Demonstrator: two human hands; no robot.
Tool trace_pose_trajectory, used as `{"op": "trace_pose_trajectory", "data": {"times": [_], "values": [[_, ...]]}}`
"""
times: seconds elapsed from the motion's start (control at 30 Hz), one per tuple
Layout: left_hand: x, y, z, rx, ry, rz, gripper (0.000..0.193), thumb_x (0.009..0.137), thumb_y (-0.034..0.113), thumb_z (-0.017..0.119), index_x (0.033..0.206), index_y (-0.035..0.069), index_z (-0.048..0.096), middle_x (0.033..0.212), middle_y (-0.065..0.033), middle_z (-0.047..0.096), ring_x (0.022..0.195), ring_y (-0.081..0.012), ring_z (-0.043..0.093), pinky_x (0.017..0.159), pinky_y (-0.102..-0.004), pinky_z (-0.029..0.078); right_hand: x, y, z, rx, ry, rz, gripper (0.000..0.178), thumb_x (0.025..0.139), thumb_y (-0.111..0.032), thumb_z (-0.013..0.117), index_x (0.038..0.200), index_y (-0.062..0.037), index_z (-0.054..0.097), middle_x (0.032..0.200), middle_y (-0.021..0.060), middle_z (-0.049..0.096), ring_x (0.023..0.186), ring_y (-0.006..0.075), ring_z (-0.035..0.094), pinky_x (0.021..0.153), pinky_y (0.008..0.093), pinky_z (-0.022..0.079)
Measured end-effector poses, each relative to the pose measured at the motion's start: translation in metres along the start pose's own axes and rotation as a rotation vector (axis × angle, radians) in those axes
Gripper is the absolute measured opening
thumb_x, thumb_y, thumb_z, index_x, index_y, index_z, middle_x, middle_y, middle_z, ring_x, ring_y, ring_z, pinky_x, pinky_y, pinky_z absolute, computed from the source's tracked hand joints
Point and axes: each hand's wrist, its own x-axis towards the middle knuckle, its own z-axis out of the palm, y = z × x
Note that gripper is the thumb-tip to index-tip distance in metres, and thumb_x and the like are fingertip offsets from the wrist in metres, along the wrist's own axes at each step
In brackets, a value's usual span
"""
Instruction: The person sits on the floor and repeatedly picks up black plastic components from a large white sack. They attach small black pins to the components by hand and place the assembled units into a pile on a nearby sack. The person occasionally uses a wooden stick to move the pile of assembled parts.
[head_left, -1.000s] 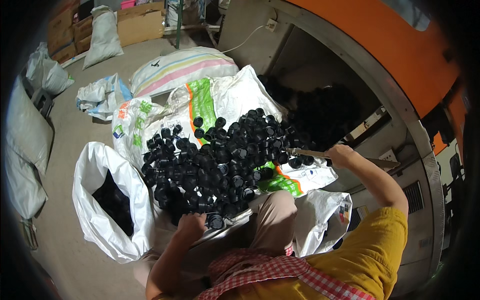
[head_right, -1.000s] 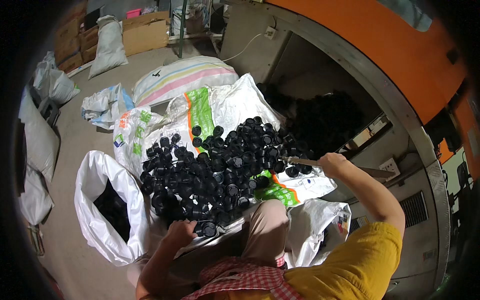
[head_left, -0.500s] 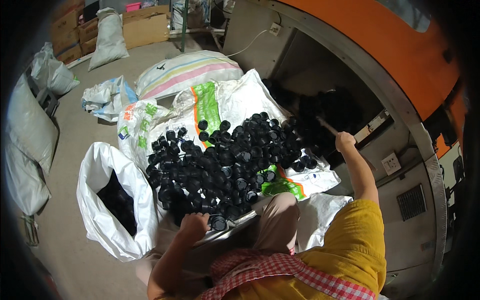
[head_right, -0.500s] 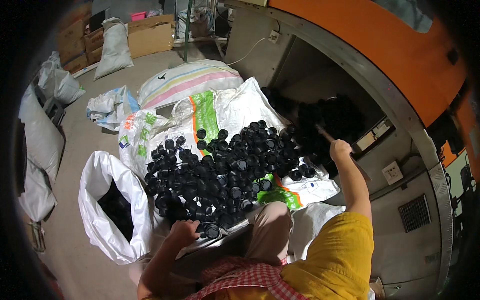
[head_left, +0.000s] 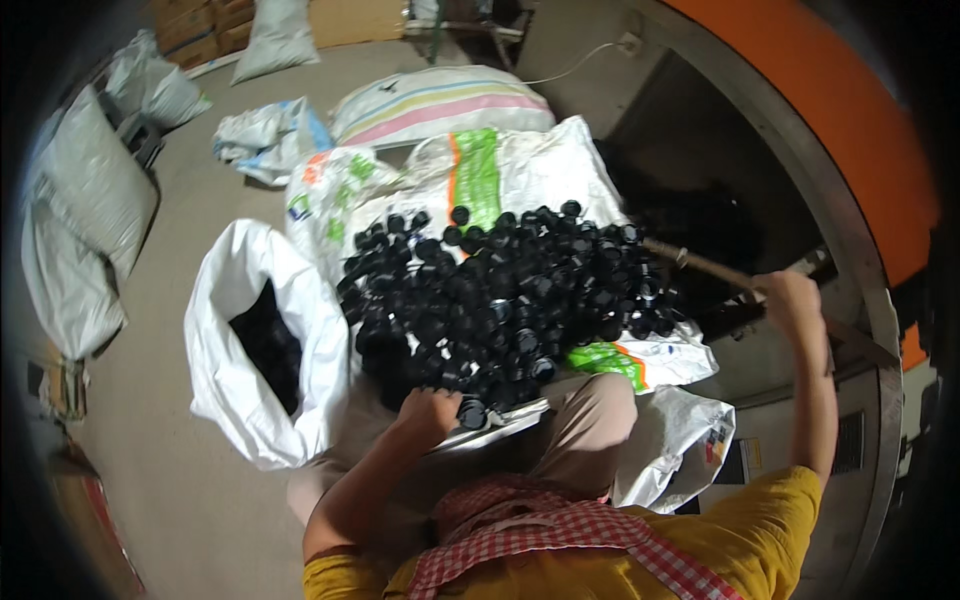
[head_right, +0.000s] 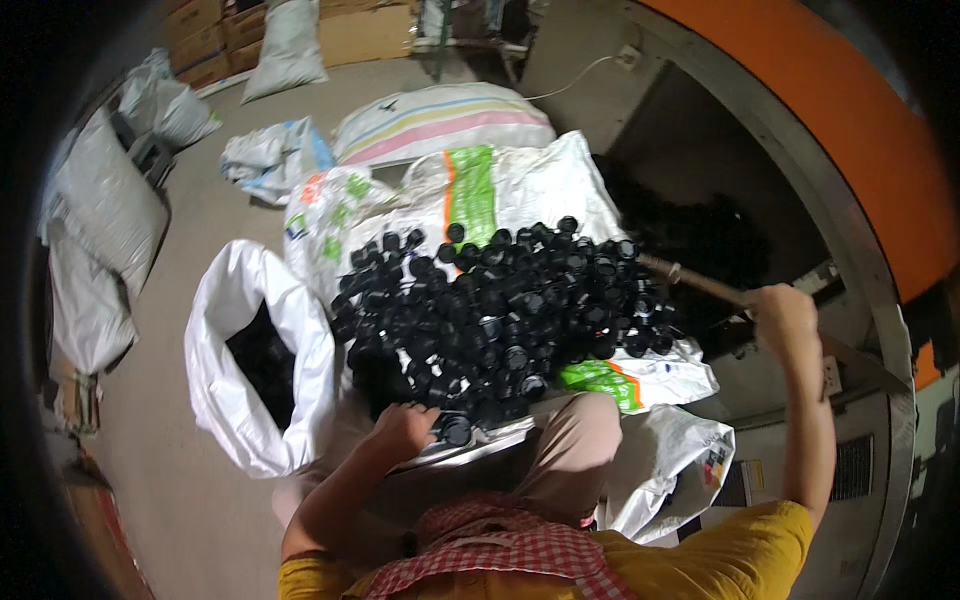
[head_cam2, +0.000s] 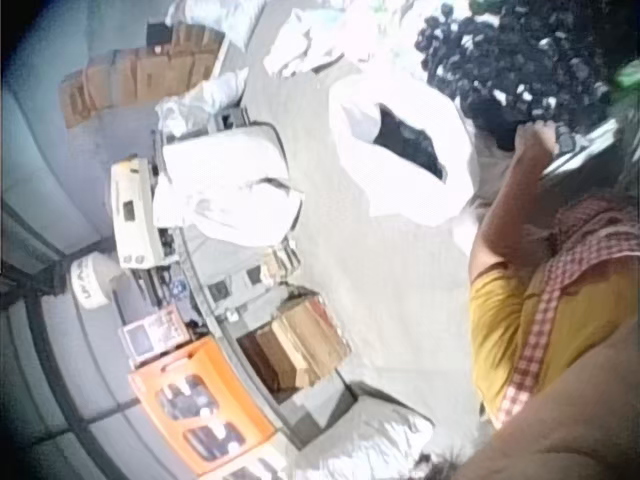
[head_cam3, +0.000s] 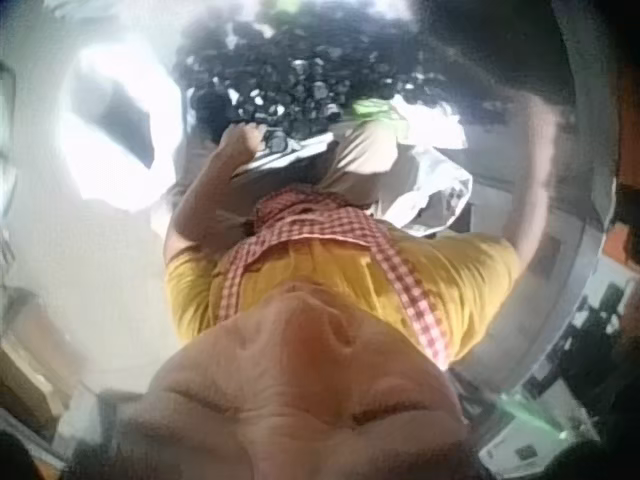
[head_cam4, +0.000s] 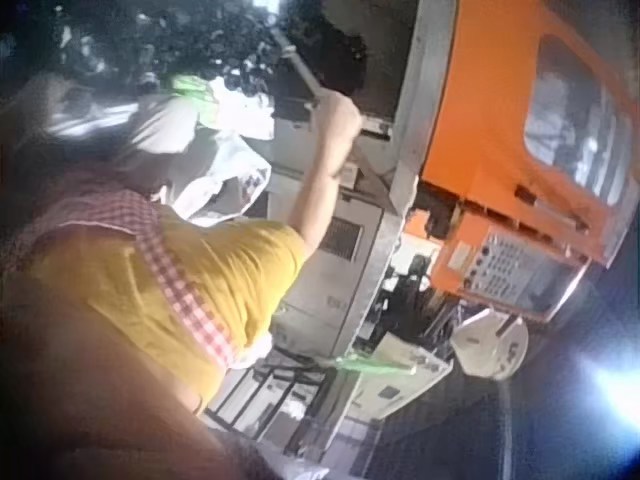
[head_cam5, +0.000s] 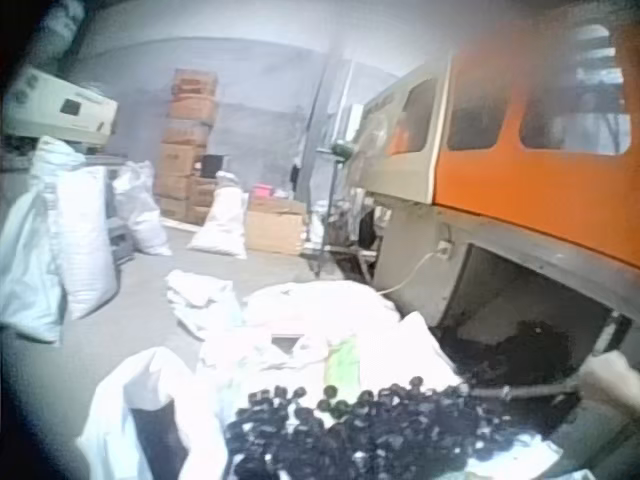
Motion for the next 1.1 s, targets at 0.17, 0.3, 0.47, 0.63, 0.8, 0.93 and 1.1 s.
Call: {"op": "trace_pose_trajectory", "data": {"times": [0.17,0.3,0.47,0.63,0.8,0.93,1.1], "values": [[-0.006,-0.005,-0.015,0.071,-0.062,-0.094,0.039,0.078,0.027,0.068,0.110,0.007,0.059,0.097,-0.0118,0.065,0.092,-0.0258,0.063,0.083,-0.0372,0.047,0.030,-0.087,-0.043,0.281,0.135,-0.132,0.044,0.081,-0.009,0.060,0.122,-0.0248,0.061,0.087,0.0149,0.067,0.081,0.0334,0.065,0.072,0.0422,0.052],[-0.004,-0.007,-0.024,0.061,0.014,-0.096,0.039,0.078,0.028,0.067,0.110,0.006,0.059,0.097,-0.0112,0.065,0.092,-0.0262,0.062,0.083,-0.0372,0.046,0.089,-0.201,-0.003,0.461,0.034,-0.385,0.042,0.087,-0.017,0.049,0.125,-0.0322,0.056,0.098,0.0160,0.066,0.089,0.0338,0.064,0.077,0.0438,0.051],[-0.010,-0.018,-0.027,0.061,0.041,-0.155,0.038,0.079,0.028,0.067,0.109,0.006,0.059,0.097,-0.0100,0.065,0.092,-0.0263,0.062,0.082,-0.0373,0.046,0.141,-0.364,-0.025,0.430,-0.020,-0.514,0.041,0.088,-0.014,0.048,0.126,-0.0260,0.056,0.104,0.0137,0.067,0.096,0.0304,0.065,0.079,0.0434,0.053],[-0.010,-0.024,-0.029,0.076,0.079,-0.171,0.036,0.079,0.028,0.067,0.107,0.007,0.058,0.095,-0.0086,0.064,0.090,-0.0251,0.062,0.079,-0.0373,0.045,0.171,-0.425,0.001,0.496,-0.049,-0.698,0.038,0.084,-0.011,0.050,0.119,-0.0153,0.061,0.102,0.0167,0.066,0.096,0.0334,0.064,0.084,0.0432,0.051],[-0.016,-0.017,-0.033,0.067,0.087,-0.150,0.036,0.079,0.027,0.067,0.108,0.007,0.058,0.095,-0.0083,0.064,0.090,-0.0256,0.061,0.080,-0.0370,0.045,0.162,-0.339,0.036,0.766,-0.133,-0.899,0.047,0.077,-0.013,0.057,0.123,-0.0087,0.057,0.097,0.0199,0.065,0.093,0.0341,0.064,0.082,0.0407,0.049],[-0.014,-0.015,-0.037,0.077,0.130,-0.181,0.036,0.080,0.029,0.066,0.108,0.008,0.058,0.094,-0.0078,0.064,0.089,-0.0251,0.061,0.079,-0.0367,0.045,0.099,-0.340,0.043,1.389,-0.509,-0.397,0.048,0.086,-0.008,0.057,0.133,-0.0080,0.049,0.082,0.0092,0.063,0.059,0.0165,0.059,0.054,0.0296,0.050],[-0.017,-0.016,-0.059,0.119,0.355,-0.288,0.039,0.077,0.029,0.068,0.109,0.008,0.058,0.089,-0.0072,0.062,0.085,-0.0242,0.060,0.076,-0.0360,0.046,0.080,-0.447,0.057,1.849,-0.469,-0.336,0.053,0.090,-0.011,0.058,0.139,-0.0119,0.039,0.082,0.0069,0.058,0.051,0.0124,0.052,0.042,0.0272,0.045]]}}
